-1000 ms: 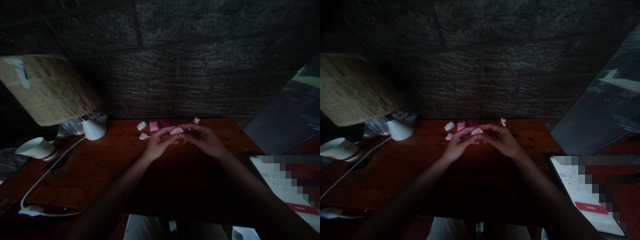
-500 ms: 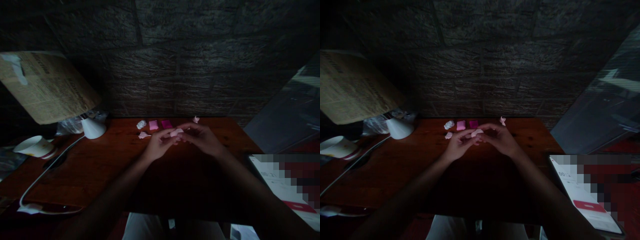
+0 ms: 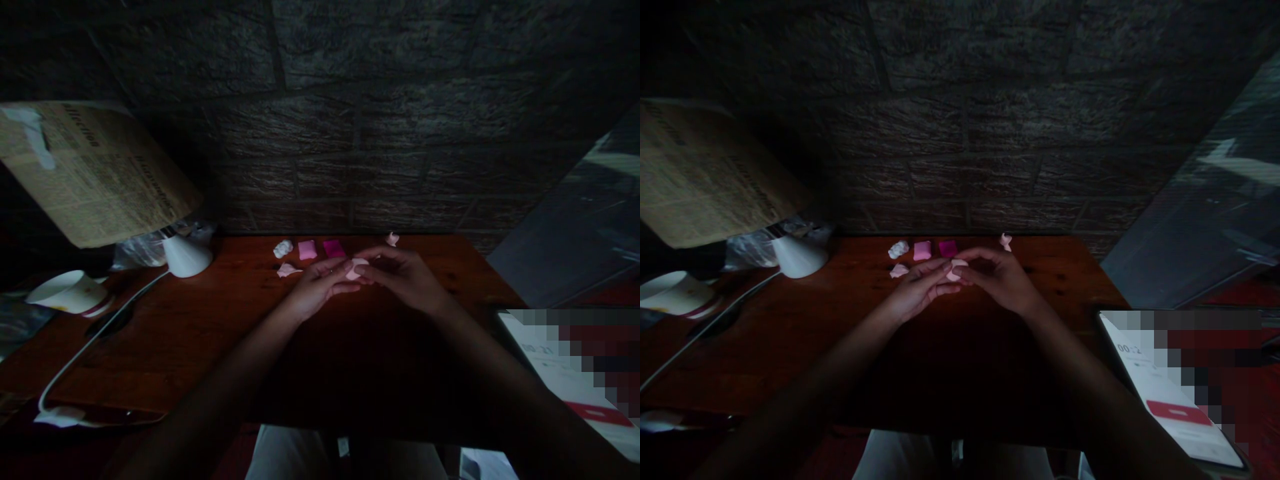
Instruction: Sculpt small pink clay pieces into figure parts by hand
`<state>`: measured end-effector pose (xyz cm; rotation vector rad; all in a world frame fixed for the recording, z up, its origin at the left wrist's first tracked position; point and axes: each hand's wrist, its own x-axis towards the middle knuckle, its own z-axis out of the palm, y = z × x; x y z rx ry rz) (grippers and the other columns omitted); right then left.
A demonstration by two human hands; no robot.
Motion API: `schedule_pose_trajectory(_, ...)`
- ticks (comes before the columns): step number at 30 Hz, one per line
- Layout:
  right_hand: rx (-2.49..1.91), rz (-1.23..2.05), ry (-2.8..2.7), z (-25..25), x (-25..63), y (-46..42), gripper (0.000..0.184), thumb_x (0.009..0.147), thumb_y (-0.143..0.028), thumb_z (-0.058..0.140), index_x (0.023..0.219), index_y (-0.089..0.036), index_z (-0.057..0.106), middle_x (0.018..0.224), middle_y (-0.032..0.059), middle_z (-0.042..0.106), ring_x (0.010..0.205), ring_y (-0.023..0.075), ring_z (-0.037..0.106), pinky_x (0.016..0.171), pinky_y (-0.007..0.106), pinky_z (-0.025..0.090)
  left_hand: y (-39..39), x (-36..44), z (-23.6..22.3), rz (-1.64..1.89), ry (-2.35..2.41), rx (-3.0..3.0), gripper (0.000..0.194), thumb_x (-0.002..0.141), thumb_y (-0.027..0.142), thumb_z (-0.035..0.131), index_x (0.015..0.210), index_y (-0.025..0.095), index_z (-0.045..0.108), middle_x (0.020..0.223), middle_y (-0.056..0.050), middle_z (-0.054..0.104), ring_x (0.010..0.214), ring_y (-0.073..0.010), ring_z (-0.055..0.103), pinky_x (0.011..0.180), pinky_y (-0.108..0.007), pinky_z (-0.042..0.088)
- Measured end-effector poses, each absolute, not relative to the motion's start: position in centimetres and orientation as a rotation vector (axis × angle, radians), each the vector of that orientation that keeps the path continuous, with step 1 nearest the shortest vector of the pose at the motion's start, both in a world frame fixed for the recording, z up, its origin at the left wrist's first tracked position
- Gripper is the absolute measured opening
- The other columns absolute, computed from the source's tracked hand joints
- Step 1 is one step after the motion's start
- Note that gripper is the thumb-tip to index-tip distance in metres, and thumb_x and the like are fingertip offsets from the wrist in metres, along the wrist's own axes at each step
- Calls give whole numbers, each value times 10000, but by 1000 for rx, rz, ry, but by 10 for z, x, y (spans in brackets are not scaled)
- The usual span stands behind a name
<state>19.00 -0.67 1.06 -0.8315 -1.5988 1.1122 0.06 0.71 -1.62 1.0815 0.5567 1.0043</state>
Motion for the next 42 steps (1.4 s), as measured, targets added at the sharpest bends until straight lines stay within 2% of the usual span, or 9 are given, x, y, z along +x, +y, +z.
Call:
schedule_pose_trajectory(5,-832,1123,-1599,14,191,-9,235,819,-378,809,1018,-254,801,849,13,763,685,134,656,678,309,562,8,-2,-15,1036,534,1013,286,788,334,847,1029,185,803,1024,-74,806,924,-198,769,905,-327,600)
schedule_pose_trajectory(11,-856,1126,-1605,16,189,-9,203,840,-393,785,986,-254,810,803,5,748,647,125,629,634,294,537,9,-2,-18,1030,562,913,212,818,253,808,1004,153,798,1035,-92,801,955,-217,768,1005,-383,568)
schedule_pose_trajectory(15,-848,1160,-1595,16,190,-10,238,818,-391,806,1019,-265,809,839,11,763,655,131,634,629,297,537,11,-1,-20,1040,584,780,141,850,260,781,929,143,790,1010,-98,801,968,-222,763,996,-370,579)
schedule_pose_trajectory(24,-856,1222,-1583,12,190,-8,255,805,-385,817,1024,-254,807,852,14,773,666,130,648,639,292,541,10,-2,-20,1003,617,753,119,870,157,714,947,132,801,969,-90,796,907,-187,764,982,-332,586)
schedule_pose_trajectory(30,-868,1215,-1615,10,192,-8,271,833,-415,793,1048,-250,804,820,19,757,671,135,636,628,292,526,9,-1,-17,979,630,738,130,919,194,678,937,136,792,977,-89,788,893,-184,765,999,-327,578)
schedule_pose_trajectory(35,-857,1169,-1632,10,190,-7,265,845,-404,781,1048,-234,796,825,18,755,646,121,615,602,273,518,7,2,-13,1008,624,715,99,901,174,701,906,124,786,941,-79,789,861,-174,762,978,-332,587)
schedule_pose_trajectory(39,-800,1124,-1644,9,187,-8,308,834,-364,796,1116,-238,782,939,31,773,646,109,607,591,261,517,4,3,-9,1031,606,756,72,843,177,772,894,127,788,919,-66,791,875,-176,752,970,-352,587)
schedule_pose_trajectory(42,-791,1106,-1680,8,186,-8,260,850,-363,781,1080,-241,796,996,40,777,654,109,609,579,255,516,4,2,-9,1031,624,797,88,816,189,806,888,140,793,917,-52,790,879,-159,742,975,-343,574)
